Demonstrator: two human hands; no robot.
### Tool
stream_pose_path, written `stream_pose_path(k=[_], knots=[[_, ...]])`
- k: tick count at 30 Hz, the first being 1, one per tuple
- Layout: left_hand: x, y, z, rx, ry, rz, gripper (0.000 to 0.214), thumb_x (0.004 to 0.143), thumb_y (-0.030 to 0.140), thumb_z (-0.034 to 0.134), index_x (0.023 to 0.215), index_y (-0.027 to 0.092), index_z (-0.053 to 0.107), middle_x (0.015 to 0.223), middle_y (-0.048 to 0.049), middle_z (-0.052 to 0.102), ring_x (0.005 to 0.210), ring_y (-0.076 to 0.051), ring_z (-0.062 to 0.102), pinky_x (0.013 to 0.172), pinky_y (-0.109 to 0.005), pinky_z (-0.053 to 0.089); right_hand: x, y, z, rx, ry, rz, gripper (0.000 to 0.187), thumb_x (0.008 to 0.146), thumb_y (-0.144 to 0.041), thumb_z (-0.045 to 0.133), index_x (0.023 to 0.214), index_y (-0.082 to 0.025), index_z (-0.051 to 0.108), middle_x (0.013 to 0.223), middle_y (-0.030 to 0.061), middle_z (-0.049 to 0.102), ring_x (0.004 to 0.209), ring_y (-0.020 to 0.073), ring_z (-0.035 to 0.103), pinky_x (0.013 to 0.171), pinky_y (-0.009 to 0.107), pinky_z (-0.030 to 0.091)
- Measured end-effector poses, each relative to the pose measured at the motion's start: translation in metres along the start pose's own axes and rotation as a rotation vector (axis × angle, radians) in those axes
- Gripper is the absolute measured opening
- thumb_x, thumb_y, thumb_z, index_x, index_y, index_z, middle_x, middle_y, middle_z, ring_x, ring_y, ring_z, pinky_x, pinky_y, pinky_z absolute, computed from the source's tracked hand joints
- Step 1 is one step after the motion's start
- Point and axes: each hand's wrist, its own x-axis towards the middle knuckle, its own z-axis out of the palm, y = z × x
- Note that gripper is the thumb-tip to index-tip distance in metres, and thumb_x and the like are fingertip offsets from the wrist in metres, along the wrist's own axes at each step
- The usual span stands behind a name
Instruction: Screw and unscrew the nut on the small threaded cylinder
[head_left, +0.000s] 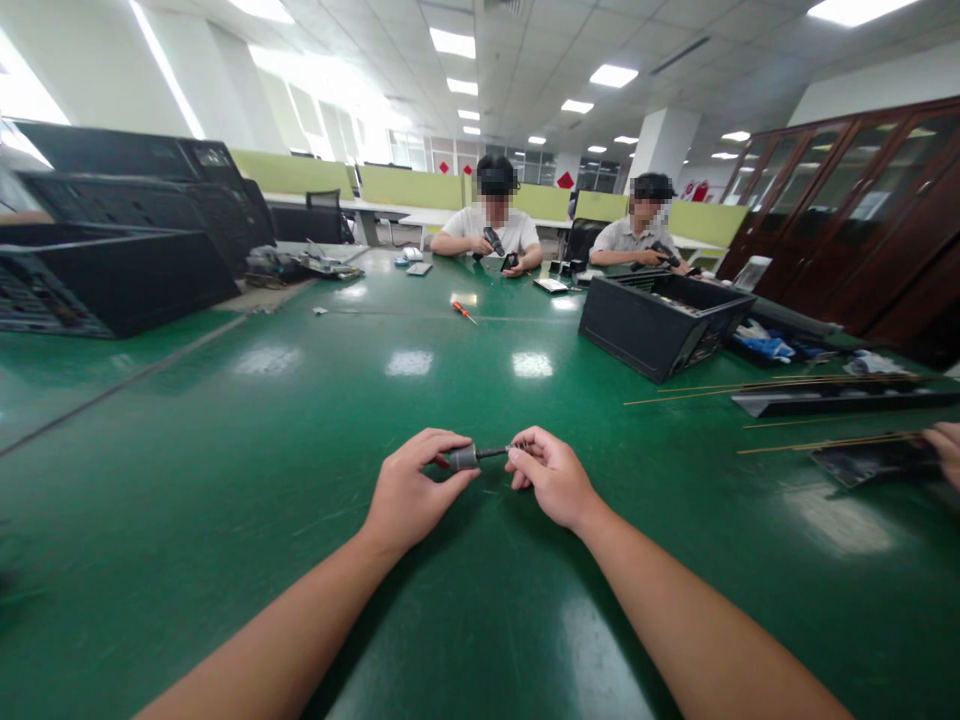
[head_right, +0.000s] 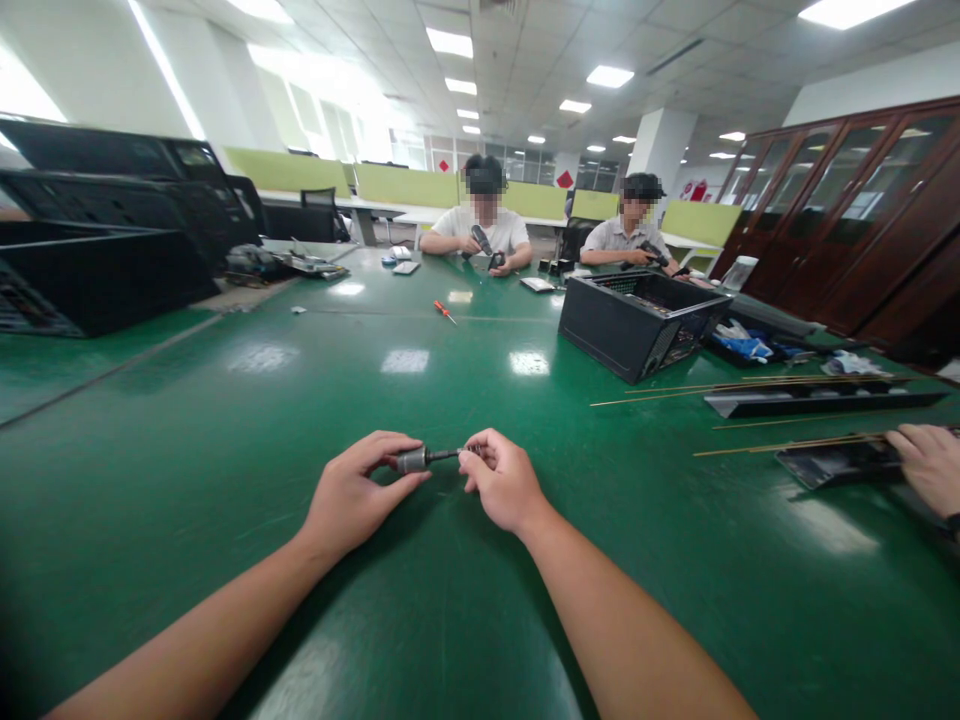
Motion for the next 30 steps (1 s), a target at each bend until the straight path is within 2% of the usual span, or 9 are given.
stream_pose_path(k=[15,19,22,26,30], knots=[[0.001,0.0,-0.001,0.036,0.008,-0.043,0.023,0.076,0.029,0.074,0.097,0.021,0.069,0.094,-0.0035,0.069,0.083,-0.018,0.063,0.074,-0.03,0.051,0.004,0.003,-0.005,0.03,0.033,-0.016,0.019,0.084,-0.035,0.062,0.089,-0.017,0.058,0.073,0.001,0.065,0.053,0.0111,0.058,0.054,0.024,0.045],[0.002,0.002,-0.003,0.095,0.039,-0.074,0.025,0.077,0.035,0.073,0.097,0.022,0.069,0.093,-0.0027,0.07,0.082,-0.019,0.063,0.076,-0.032,0.049,0.007,0.004,-0.01,0.038,0.079,-0.006,0.021,0.082,-0.036,0.063,0.088,-0.017,0.058,0.072,0.0014,0.066,0.051,0.011,0.058,0.053,0.024,0.044],[0.003,-0.001,-0.003,0.095,0.019,-0.15,0.031,0.077,0.042,0.073,0.099,0.021,0.068,0.096,-0.0042,0.07,0.086,-0.022,0.063,0.08,-0.035,0.05,0.012,0.005,-0.015,0.122,0.149,0.025,0.026,0.08,-0.04,0.065,0.088,-0.017,0.058,0.069,0.0014,0.066,0.047,0.011,0.057,0.049,0.023,0.042],[0.003,-0.013,0.003,-0.113,0.004,-0.311,0.044,0.079,0.049,0.07,0.109,0.019,0.06,0.103,-0.0066,0.068,0.094,-0.023,0.065,0.091,-0.038,0.05,0.019,0.006,-0.025,0.312,0.311,0.052,0.031,0.08,-0.047,0.064,0.083,-0.017,0.055,0.063,0.0012,0.066,0.042,0.0104,0.054,0.045,0.022,0.038],[0.005,-0.015,0.004,-0.396,0.07,-0.49,0.057,0.08,0.054,0.064,0.122,0.016,0.056,0.111,-0.0094,0.067,0.101,-0.023,0.064,0.098,-0.039,0.048,0.024,0.006,-0.034,0.484,0.4,0.058,0.036,0.081,-0.052,0.063,0.078,-0.017,0.054,0.058,0.0013,0.064,0.041,0.0103,0.053,0.044,0.022,0.037]])
